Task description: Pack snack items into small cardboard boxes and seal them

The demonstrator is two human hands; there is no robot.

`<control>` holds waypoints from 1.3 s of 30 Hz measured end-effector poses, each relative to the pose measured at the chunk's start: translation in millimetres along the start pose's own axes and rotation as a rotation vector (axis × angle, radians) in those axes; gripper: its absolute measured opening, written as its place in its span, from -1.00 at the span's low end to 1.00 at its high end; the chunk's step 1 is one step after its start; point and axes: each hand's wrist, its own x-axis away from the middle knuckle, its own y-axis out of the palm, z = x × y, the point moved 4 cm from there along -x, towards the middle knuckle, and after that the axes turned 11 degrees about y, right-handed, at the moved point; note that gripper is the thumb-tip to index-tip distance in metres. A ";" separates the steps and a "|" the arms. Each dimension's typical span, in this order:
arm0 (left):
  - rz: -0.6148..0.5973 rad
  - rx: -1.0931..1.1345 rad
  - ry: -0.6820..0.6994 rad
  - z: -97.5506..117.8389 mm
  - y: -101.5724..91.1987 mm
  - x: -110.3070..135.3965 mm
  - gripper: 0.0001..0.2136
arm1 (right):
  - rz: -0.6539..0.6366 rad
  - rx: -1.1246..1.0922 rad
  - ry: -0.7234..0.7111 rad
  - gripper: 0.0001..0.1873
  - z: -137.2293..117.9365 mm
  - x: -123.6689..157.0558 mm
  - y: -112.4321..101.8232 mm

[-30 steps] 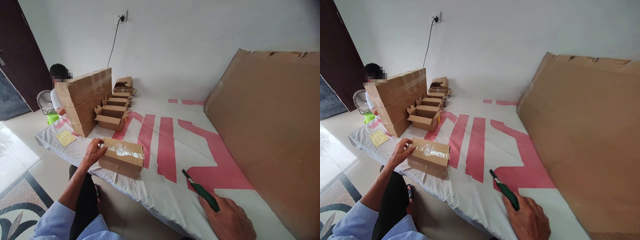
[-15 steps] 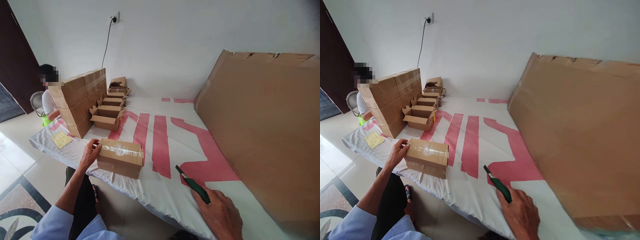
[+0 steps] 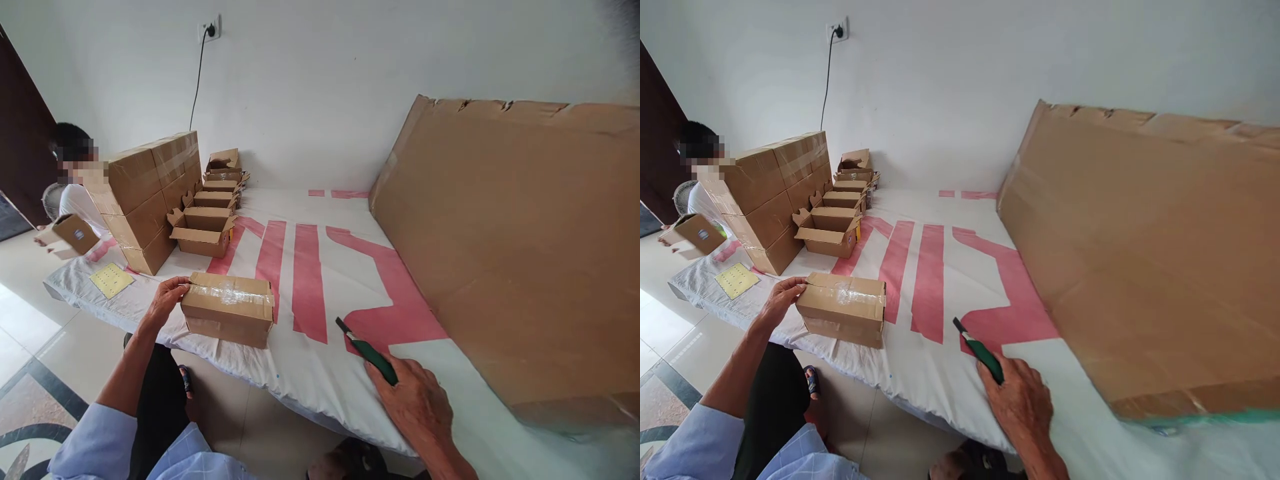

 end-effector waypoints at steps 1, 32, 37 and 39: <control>-0.011 0.018 -0.011 0.2 0.2 -1.1 -0.61 | 0.003 -0.001 -0.003 -0.54 0.0 -0.1 0.0; -0.113 -0.999 0.623 38.3 6.4 -14.9 -0.77 | 0.063 0.021 -0.014 -0.61 1.0 1.6 2.8; -0.208 -1.025 0.633 33.4 -2.8 -13.3 -0.78 | 0.043 -0.026 0.001 -0.63 -2.4 3.0 -2.7; -0.176 -0.903 0.601 31.6 -5.3 -7.0 -0.75 | 0.032 -0.067 0.007 -0.59 -3.2 3.3 -4.6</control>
